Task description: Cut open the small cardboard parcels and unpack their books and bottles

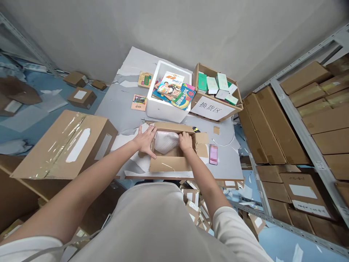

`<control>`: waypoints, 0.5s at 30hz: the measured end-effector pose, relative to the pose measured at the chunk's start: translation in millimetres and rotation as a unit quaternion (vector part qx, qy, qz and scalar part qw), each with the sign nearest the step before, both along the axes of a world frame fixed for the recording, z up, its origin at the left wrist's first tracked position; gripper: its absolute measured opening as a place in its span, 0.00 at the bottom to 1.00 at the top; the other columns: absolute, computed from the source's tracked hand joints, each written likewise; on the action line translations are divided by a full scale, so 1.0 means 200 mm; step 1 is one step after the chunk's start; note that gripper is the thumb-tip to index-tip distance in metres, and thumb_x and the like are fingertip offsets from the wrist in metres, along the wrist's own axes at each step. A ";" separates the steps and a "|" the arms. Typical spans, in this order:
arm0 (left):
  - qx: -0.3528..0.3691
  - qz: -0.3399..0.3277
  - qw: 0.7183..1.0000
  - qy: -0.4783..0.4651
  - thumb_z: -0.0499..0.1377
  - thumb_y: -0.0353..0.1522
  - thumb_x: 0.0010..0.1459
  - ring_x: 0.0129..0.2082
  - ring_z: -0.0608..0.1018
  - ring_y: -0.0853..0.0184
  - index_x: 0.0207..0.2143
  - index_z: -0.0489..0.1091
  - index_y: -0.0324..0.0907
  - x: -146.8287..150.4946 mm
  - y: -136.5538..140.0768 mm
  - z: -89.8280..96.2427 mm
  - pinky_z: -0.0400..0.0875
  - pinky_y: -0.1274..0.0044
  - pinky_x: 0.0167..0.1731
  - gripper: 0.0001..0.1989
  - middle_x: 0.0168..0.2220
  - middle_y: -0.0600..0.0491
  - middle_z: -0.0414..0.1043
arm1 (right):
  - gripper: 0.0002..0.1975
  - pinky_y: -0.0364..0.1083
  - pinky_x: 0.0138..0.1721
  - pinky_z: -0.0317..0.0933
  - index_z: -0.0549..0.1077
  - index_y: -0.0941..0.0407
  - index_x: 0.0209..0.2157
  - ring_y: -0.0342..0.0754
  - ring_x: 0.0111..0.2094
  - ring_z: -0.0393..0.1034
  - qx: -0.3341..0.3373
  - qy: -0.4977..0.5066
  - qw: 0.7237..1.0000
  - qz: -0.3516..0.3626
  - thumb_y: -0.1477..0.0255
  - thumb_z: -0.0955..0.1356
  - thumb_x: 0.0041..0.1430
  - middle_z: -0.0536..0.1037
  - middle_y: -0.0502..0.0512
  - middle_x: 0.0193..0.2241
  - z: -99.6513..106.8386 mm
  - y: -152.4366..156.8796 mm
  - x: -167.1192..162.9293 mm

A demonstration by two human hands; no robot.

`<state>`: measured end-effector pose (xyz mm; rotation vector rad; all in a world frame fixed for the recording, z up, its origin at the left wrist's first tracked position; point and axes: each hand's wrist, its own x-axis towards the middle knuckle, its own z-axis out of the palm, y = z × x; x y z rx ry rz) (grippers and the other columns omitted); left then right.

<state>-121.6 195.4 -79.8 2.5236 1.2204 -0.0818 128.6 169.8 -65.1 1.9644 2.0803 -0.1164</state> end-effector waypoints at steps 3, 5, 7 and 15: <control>-0.004 0.002 1.000 0.004 0.62 0.62 0.25 0.67 0.39 0.38 0.68 0.30 0.31 0.00 0.00 0.00 0.27 0.43 0.57 0.77 0.68 0.28 0.34 | 0.15 0.49 0.44 0.61 0.70 0.56 0.46 0.52 0.44 0.70 -0.041 0.006 0.999 0.015 0.79 0.57 0.64 0.75 0.64 0.44 0.07 -0.01 0.03; -0.008 0.005 1.000 0.010 0.62 0.62 0.25 0.68 0.39 0.39 0.68 0.29 0.32 0.01 0.00 0.01 0.26 0.43 0.57 0.77 0.68 0.29 0.34 | 0.13 0.48 0.40 0.61 0.70 0.54 0.46 0.51 0.40 0.72 -0.053 0.013 0.998 0.030 0.78 0.61 0.61 0.77 0.61 0.42 0.16 -0.02 0.05; -0.012 0.007 1.000 0.017 0.63 0.61 0.26 0.68 0.39 0.39 0.68 0.30 0.33 0.01 0.00 0.03 0.27 0.43 0.58 0.76 0.68 0.29 0.34 | 0.14 0.47 0.39 0.60 0.70 0.52 0.46 0.52 0.40 0.73 -0.048 0.021 0.997 0.050 0.77 0.62 0.60 0.78 0.58 0.42 0.28 -0.03 0.08; -0.070 0.095 0.976 -0.182 0.57 0.62 0.38 0.66 0.50 0.37 0.68 0.43 0.42 -0.09 0.12 0.23 0.51 0.46 0.57 0.60 0.67 0.34 0.47 | 0.13 0.45 0.33 0.56 0.71 0.51 0.45 0.52 0.38 0.71 0.078 0.083 0.983 0.144 0.74 0.63 0.59 0.78 0.53 0.38 0.91 -0.10 0.23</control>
